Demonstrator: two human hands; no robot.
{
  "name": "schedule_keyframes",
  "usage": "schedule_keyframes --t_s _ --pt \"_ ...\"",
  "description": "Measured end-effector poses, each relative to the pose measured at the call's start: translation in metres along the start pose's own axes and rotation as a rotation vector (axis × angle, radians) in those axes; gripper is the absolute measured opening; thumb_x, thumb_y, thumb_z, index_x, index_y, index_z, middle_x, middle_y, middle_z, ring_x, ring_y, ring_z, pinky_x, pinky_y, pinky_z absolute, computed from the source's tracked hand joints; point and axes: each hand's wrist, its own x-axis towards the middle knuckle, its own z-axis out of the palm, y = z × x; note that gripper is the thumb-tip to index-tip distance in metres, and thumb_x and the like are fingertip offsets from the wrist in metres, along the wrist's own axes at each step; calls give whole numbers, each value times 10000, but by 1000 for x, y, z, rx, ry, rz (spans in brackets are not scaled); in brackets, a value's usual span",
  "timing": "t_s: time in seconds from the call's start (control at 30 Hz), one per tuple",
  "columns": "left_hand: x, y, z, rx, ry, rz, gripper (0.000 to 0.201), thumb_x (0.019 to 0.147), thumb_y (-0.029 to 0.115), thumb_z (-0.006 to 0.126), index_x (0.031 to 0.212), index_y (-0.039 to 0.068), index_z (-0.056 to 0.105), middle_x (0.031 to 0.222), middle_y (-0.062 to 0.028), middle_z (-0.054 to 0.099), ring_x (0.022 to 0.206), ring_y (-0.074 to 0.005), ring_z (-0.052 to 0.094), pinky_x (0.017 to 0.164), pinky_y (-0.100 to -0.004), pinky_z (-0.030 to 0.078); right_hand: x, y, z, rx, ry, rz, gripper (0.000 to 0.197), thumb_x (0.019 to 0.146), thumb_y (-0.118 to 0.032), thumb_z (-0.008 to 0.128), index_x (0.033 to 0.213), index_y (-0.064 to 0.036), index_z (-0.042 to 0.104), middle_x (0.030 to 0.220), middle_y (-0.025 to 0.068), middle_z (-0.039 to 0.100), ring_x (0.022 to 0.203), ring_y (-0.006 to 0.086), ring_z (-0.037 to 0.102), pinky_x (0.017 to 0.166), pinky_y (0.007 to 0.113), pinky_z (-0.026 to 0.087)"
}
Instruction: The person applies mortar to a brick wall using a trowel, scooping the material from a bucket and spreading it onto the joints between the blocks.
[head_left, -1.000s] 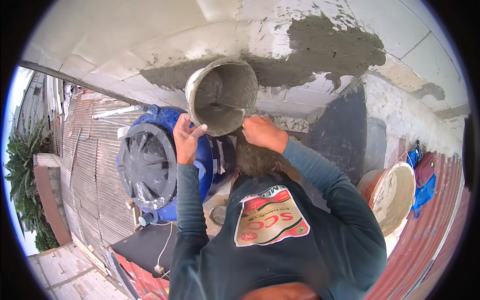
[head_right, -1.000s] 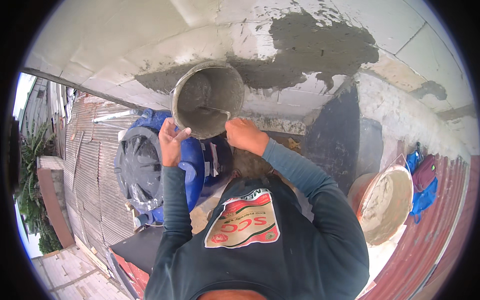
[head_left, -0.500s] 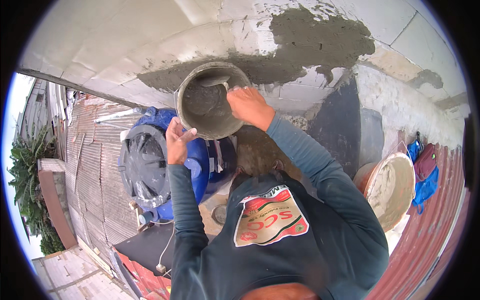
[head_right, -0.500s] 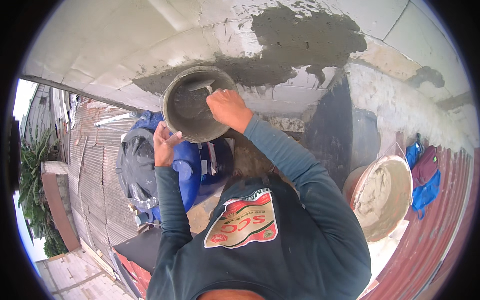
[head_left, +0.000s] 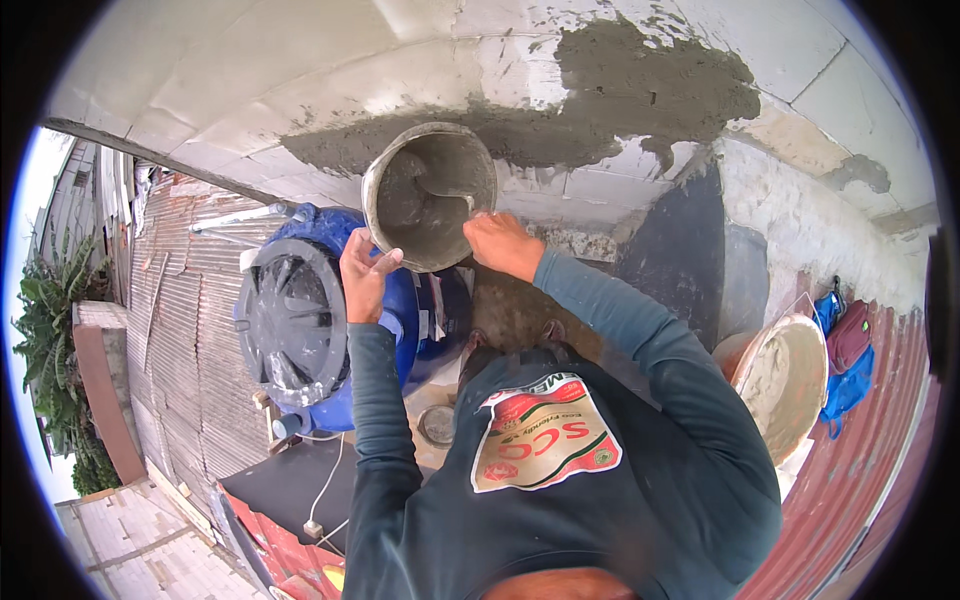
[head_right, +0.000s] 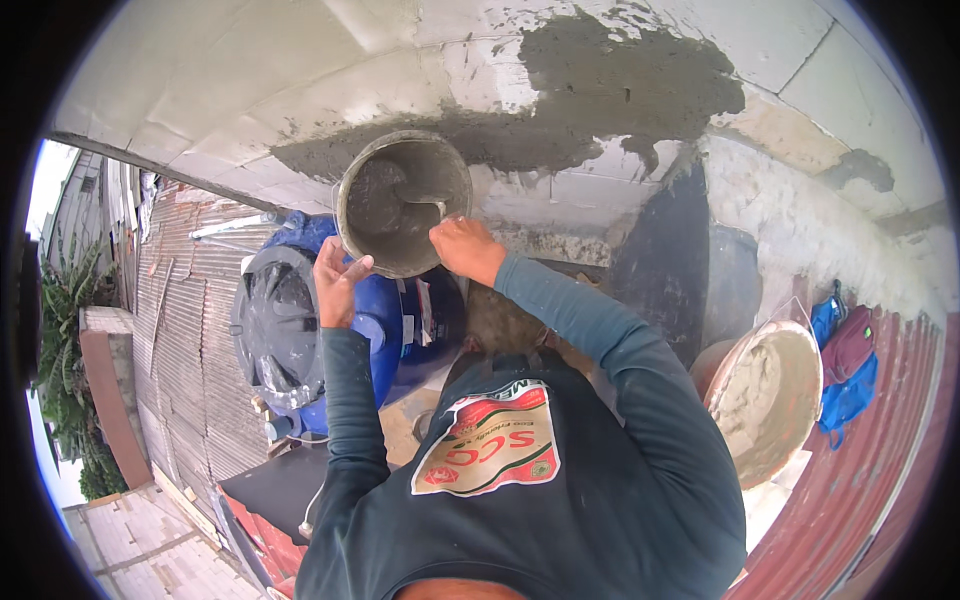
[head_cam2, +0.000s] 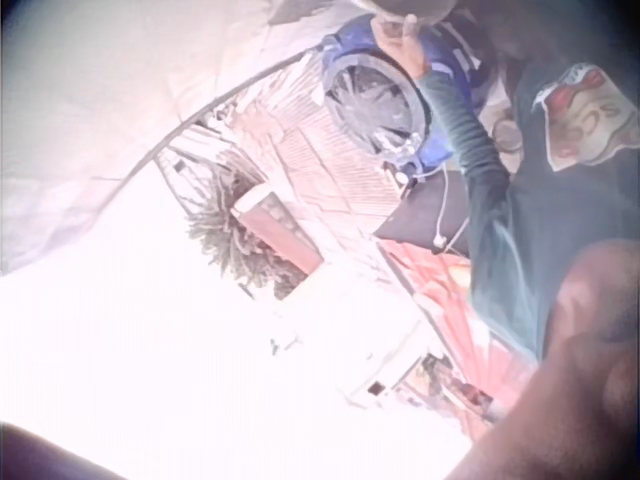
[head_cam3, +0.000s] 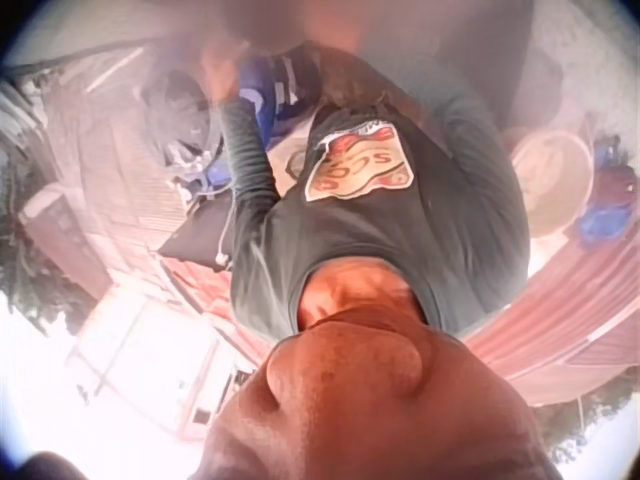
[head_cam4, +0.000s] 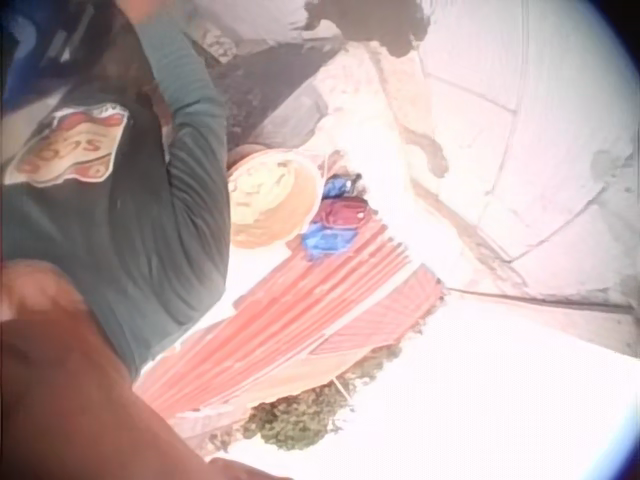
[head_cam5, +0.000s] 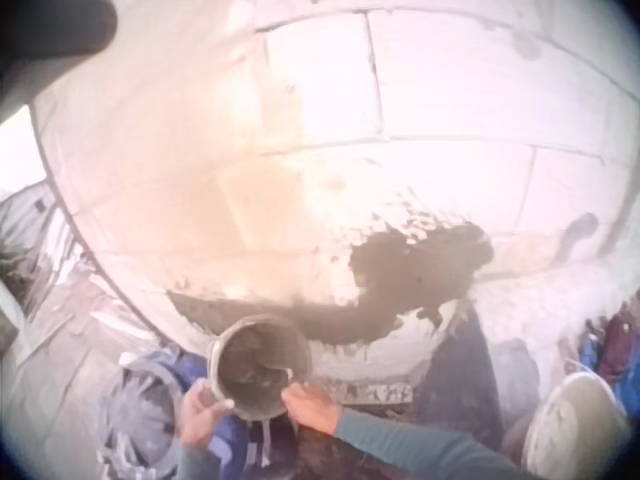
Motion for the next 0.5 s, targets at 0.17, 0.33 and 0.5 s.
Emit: schedule_keyframes --t_s 0.17,0.33,0.5 --pt "-5 -4 4 28 56 78 337 800 -146 677 1083 17 593 1094 -50 662 951 -157 667 808 -291 572 5 -11 -32 197 -173 226 224 883 -122 587 873 99 621 853 334 656 858 494 665 760 566 525" --pt "-22 17 5 52 38 98 399 808 -160 665 1182 -53 578 1329 -109 574 1079 -216 667 922 -323 550 23 24 -67 678 -443 543 277 956 -194 615 892 75 634 725 157 652 554 234 641 516 397 524" --pt "-27 18 -2 -49 -29 59 412 788 -192 653 1174 -84 557 1587 -227 348 1144 -254 652 875 -325 590 7 51 -51 1352 -668 623 288 984 -233 637 1026 52 645 745 70 624 499 108 566 387 237 437"
